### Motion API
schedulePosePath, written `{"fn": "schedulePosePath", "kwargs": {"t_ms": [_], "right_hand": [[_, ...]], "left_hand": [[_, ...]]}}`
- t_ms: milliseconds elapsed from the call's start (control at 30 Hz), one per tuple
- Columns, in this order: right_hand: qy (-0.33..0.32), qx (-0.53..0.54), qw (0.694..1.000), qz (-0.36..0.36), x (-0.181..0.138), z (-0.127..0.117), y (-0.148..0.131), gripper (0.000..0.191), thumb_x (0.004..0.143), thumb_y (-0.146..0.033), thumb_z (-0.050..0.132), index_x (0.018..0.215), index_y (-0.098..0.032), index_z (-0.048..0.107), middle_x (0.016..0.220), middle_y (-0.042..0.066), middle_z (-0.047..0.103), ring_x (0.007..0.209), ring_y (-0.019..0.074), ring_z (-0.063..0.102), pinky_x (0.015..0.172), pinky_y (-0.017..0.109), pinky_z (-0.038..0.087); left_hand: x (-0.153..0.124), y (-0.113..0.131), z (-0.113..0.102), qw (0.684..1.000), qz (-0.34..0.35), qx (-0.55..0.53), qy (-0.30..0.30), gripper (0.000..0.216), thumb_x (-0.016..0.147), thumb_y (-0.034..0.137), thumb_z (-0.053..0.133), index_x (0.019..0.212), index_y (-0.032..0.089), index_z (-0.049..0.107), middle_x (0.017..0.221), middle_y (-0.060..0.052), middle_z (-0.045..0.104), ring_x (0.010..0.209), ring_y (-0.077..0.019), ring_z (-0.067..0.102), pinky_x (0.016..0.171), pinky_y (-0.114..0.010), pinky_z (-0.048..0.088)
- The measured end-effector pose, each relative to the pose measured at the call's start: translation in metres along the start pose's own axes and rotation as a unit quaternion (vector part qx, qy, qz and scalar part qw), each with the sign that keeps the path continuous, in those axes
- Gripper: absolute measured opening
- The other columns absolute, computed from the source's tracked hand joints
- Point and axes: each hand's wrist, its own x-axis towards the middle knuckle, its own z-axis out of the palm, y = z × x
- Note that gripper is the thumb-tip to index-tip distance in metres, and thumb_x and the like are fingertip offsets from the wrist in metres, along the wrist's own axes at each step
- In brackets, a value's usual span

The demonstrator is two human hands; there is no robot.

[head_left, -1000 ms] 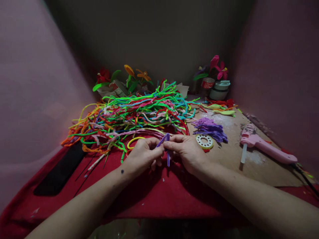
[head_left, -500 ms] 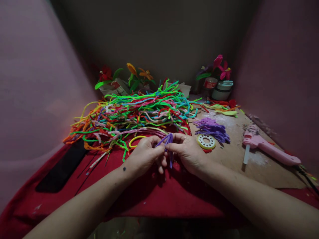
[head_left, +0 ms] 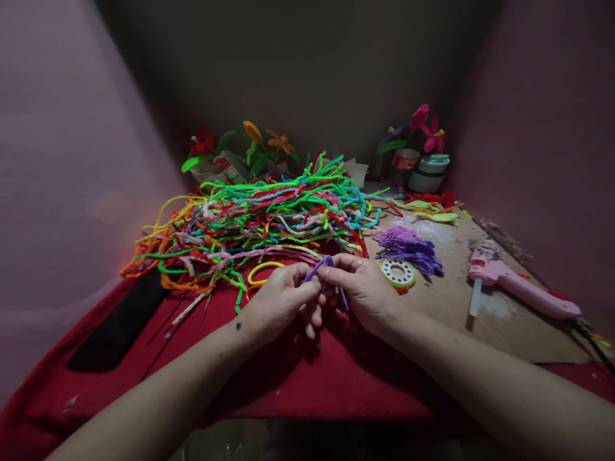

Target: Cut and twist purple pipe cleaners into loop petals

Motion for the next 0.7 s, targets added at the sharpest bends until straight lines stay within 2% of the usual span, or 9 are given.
{"fn": "schedulePosePath", "kwargs": {"t_ms": [167, 300, 500, 600, 700], "right_hand": [[0.045, 0.041, 0.998, -0.017, 0.005, -0.006, 0.000, 0.018, 0.064, -0.028, 0.067, 0.070, -0.013, 0.058, 0.057, -0.002, 0.054, 0.043, 0.0059, 0.044, 0.040, 0.020, 0.034], [0.065, 0.051, 0.997, -0.013, 0.007, -0.008, -0.003, 0.018, 0.061, -0.026, 0.068, 0.068, -0.013, 0.058, 0.056, -0.003, 0.053, 0.042, 0.0052, 0.041, 0.039, 0.019, 0.033], [0.069, 0.037, 0.997, -0.020, 0.007, -0.007, -0.002, 0.019, 0.061, -0.027, 0.068, 0.069, -0.013, 0.058, 0.056, -0.003, 0.054, 0.042, 0.0052, 0.041, 0.041, 0.020, 0.031], [0.067, 0.014, 0.997, -0.024, 0.006, -0.008, -0.001, 0.018, 0.063, -0.028, 0.067, 0.069, -0.014, 0.058, 0.054, -0.004, 0.053, 0.041, 0.0051, 0.041, 0.040, 0.019, 0.030], [0.073, -0.012, 0.997, -0.023, 0.005, -0.008, 0.000, 0.017, 0.065, -0.029, 0.066, 0.067, -0.014, 0.058, 0.050, -0.004, 0.051, 0.038, 0.0051, 0.039, 0.037, 0.019, 0.028]], "left_hand": [[-0.001, 0.004, -0.012, 0.997, 0.049, -0.010, 0.067, 0.022, 0.079, 0.033, 0.052, 0.075, 0.012, 0.057, 0.066, -0.002, 0.060, 0.053, -0.0101, 0.056, 0.052, -0.022, 0.045], [0.000, 0.003, -0.024, 0.998, 0.008, -0.059, 0.025, 0.020, 0.075, 0.029, 0.058, 0.068, 0.011, 0.060, 0.053, 0.002, 0.052, 0.046, -0.0053, 0.044, 0.046, -0.018, 0.035], [0.000, 0.004, -0.030, 0.982, -0.077, -0.155, -0.071, 0.021, 0.078, 0.030, 0.054, 0.075, 0.010, 0.061, 0.046, 0.006, 0.034, 0.039, -0.0020, 0.023, 0.038, -0.015, 0.019], [-0.002, 0.005, -0.030, 0.983, -0.083, -0.141, -0.078, 0.016, 0.074, 0.026, 0.060, 0.074, 0.010, 0.062, 0.046, 0.006, 0.035, 0.040, -0.0011, 0.026, 0.038, -0.013, 0.021], [-0.003, 0.005, -0.026, 0.992, -0.060, -0.100, -0.051, 0.014, 0.069, 0.024, 0.065, 0.070, 0.011, 0.060, 0.045, 0.005, 0.042, 0.037, -0.0023, 0.034, 0.035, -0.013, 0.026]]}}
